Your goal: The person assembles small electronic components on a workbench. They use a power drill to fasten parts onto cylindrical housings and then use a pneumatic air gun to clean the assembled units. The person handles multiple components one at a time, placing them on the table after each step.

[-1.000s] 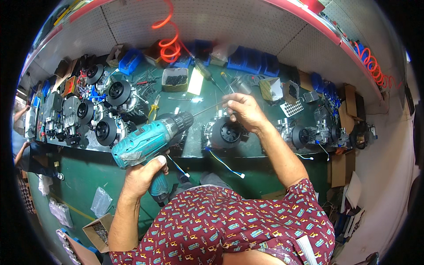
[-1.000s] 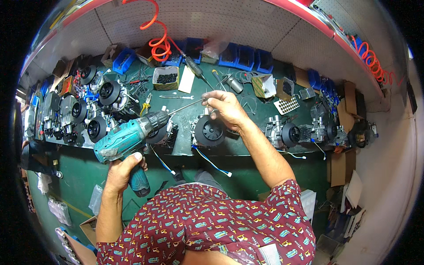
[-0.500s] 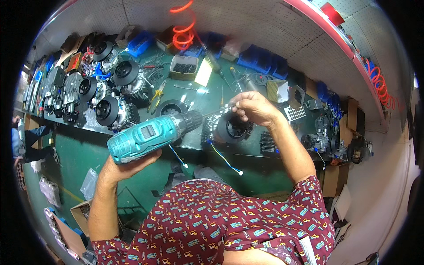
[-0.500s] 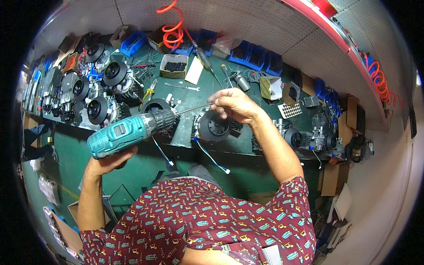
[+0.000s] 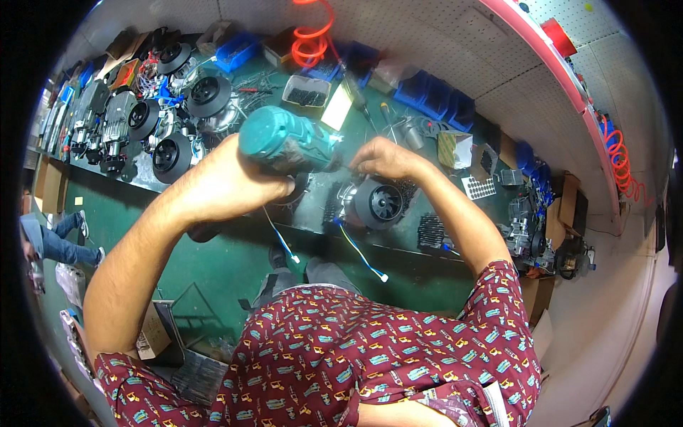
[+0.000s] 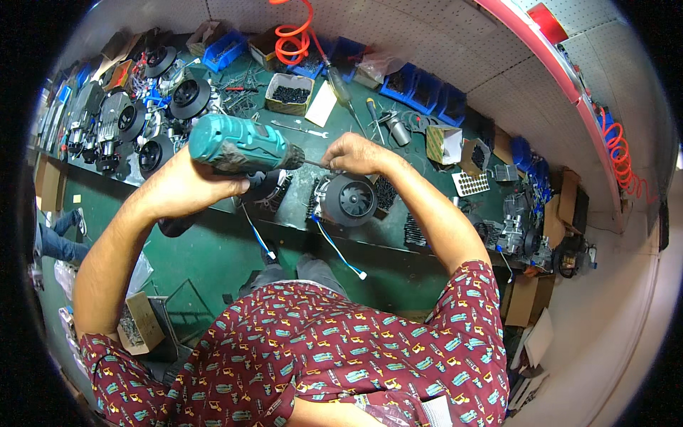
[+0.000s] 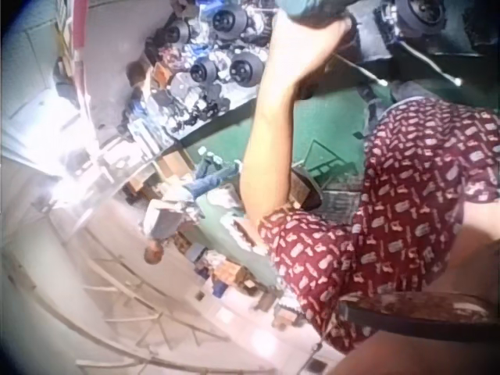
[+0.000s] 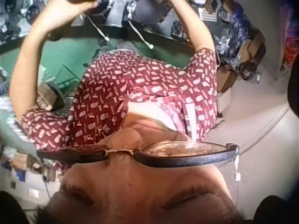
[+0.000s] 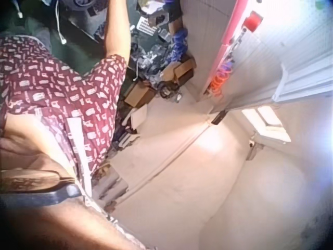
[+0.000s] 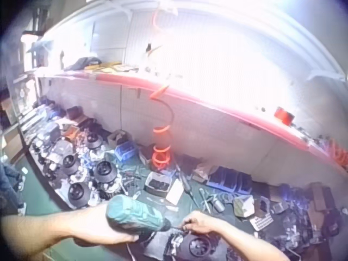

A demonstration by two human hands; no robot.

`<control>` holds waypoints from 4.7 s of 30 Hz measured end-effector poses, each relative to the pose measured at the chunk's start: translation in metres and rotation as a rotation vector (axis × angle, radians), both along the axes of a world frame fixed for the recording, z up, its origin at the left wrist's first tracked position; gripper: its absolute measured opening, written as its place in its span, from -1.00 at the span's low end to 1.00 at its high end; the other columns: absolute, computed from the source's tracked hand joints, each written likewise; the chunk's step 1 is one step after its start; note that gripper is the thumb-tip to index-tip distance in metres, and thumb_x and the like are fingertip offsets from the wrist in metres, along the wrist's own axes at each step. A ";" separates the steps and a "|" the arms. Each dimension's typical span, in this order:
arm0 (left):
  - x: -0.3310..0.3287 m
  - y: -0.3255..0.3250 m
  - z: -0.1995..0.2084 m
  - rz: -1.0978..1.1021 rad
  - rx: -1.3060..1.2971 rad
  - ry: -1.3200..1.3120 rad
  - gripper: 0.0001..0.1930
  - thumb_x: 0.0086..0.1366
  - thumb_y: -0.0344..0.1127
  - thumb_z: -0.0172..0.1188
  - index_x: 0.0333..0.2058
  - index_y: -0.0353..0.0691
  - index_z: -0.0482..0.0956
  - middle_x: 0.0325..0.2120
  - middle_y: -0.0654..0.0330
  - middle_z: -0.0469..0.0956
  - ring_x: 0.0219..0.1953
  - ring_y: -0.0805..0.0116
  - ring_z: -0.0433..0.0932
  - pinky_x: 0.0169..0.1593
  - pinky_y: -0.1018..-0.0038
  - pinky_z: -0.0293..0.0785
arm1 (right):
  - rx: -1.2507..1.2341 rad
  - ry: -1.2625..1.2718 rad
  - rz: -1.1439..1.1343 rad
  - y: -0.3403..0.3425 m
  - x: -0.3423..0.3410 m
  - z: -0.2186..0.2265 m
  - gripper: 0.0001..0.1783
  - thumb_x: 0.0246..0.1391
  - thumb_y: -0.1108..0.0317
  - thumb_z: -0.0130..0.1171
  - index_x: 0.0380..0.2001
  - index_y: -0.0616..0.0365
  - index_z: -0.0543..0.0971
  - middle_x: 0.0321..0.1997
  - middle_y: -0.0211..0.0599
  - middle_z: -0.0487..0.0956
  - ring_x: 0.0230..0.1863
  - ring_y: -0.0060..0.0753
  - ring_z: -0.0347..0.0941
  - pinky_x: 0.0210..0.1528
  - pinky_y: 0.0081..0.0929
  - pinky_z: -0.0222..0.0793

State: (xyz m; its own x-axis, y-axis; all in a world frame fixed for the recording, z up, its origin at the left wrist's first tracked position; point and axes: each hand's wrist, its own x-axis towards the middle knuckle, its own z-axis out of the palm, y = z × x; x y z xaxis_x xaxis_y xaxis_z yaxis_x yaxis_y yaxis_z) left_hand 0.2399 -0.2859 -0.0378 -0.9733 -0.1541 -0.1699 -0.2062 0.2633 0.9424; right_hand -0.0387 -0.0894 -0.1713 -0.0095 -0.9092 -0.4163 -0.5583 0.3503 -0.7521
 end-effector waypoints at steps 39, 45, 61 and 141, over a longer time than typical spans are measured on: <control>-0.108 0.044 0.014 -0.475 -0.791 -0.389 -0.60 0.08 -0.34 0.24 -0.08 -0.35 0.56 -0.25 -0.20 0.63 -0.15 -0.12 0.63 -0.05 0.16 0.56 | -0.300 -0.988 -0.902 0.073 0.044 -0.121 -0.70 0.34 0.39 -0.08 0.06 0.25 0.45 -0.18 -0.27 0.63 -0.26 -0.45 0.65 -0.20 -0.50 0.67; -0.101 0.049 0.033 -0.469 -0.801 -0.474 -0.62 0.10 -0.33 0.24 -0.12 -0.44 0.58 -0.19 -0.23 0.62 -0.09 -0.10 0.63 0.02 0.18 0.54 | -0.339 -0.860 -0.851 0.062 0.048 -0.115 -0.67 0.31 0.37 0.03 0.07 0.30 0.47 -0.12 -0.22 0.63 -0.20 -0.45 0.62 -0.13 -0.48 0.62; -0.032 0.046 0.061 0.051 -0.313 -0.242 -0.57 0.19 -0.40 0.34 0.06 -0.25 0.55 -0.12 0.19 0.63 -0.12 0.43 0.53 0.01 0.41 0.49 | 0.288 0.898 -0.426 0.131 0.010 -0.173 -0.61 0.10 0.32 0.14 0.01 0.18 0.52 0.10 -0.03 0.49 0.19 0.02 0.38 0.07 -0.15 0.47; 0.095 -0.092 0.017 0.003 0.008 -0.184 -0.67 0.15 -0.46 0.38 -0.10 -0.35 0.56 -0.32 0.15 0.61 -0.38 0.35 0.59 -0.26 0.41 0.55 | -0.954 -1.596 -1.427 0.003 0.223 -0.023 -0.88 0.25 0.48 0.13 -0.18 0.27 0.51 -0.24 -0.19 0.61 -0.23 -0.33 0.63 -0.19 -0.45 0.68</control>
